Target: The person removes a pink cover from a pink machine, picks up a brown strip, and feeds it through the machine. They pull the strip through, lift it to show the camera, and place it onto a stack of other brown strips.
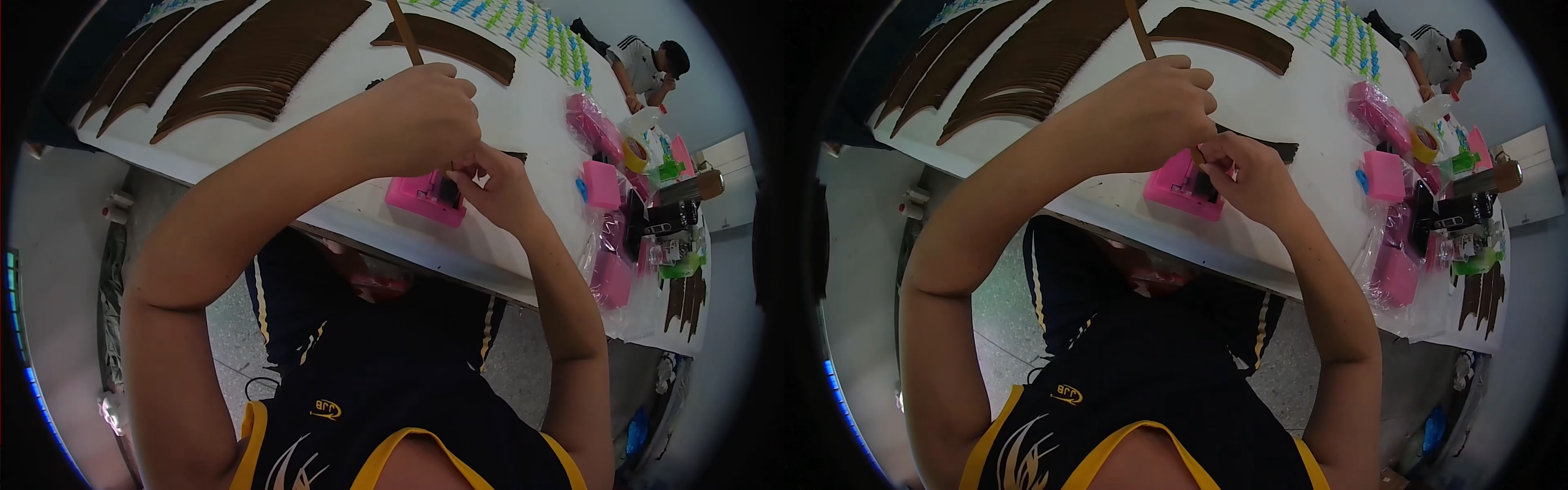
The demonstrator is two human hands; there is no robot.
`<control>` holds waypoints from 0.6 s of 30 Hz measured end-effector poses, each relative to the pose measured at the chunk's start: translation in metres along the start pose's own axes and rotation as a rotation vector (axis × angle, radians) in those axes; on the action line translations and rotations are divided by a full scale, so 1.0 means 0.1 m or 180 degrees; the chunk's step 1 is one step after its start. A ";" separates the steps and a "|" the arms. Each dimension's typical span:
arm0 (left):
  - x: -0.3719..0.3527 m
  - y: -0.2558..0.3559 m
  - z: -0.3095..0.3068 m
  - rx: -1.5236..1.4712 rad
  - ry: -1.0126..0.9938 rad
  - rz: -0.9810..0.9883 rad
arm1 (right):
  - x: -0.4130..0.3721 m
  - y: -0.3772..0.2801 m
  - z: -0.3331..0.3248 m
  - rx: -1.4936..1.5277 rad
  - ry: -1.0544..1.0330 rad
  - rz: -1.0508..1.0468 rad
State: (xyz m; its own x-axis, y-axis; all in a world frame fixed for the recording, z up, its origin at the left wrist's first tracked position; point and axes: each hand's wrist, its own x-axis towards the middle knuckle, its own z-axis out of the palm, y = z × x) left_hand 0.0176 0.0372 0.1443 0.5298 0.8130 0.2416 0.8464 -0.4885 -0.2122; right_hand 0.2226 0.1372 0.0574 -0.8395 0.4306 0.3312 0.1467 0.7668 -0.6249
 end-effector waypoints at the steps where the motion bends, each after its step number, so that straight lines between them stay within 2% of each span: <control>1: 0.00 0.00 0.01 0.0033 -0.0002 -0.0010 | 0.00 0.00 0.01 0.0004 -0.0002 0.0005; 10: -0.15 -0.04 0.17 -0.0061 0.0197 -0.0076 | -0.03 -0.01 -0.01 0.0154 0.0055 -0.0048; 18: -0.32 0.02 0.48 -0.0412 0.0531 -0.0230 | -0.13 0.04 -0.12 -0.0461 -0.0005 -0.0294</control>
State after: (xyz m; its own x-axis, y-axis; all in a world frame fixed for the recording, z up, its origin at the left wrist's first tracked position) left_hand -0.0004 0.0250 0.0908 0.4602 0.7889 0.4074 0.8767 -0.4763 -0.0681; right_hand 0.2401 0.1403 0.0593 -0.8537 0.3546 0.3814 0.1428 0.8637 -0.4834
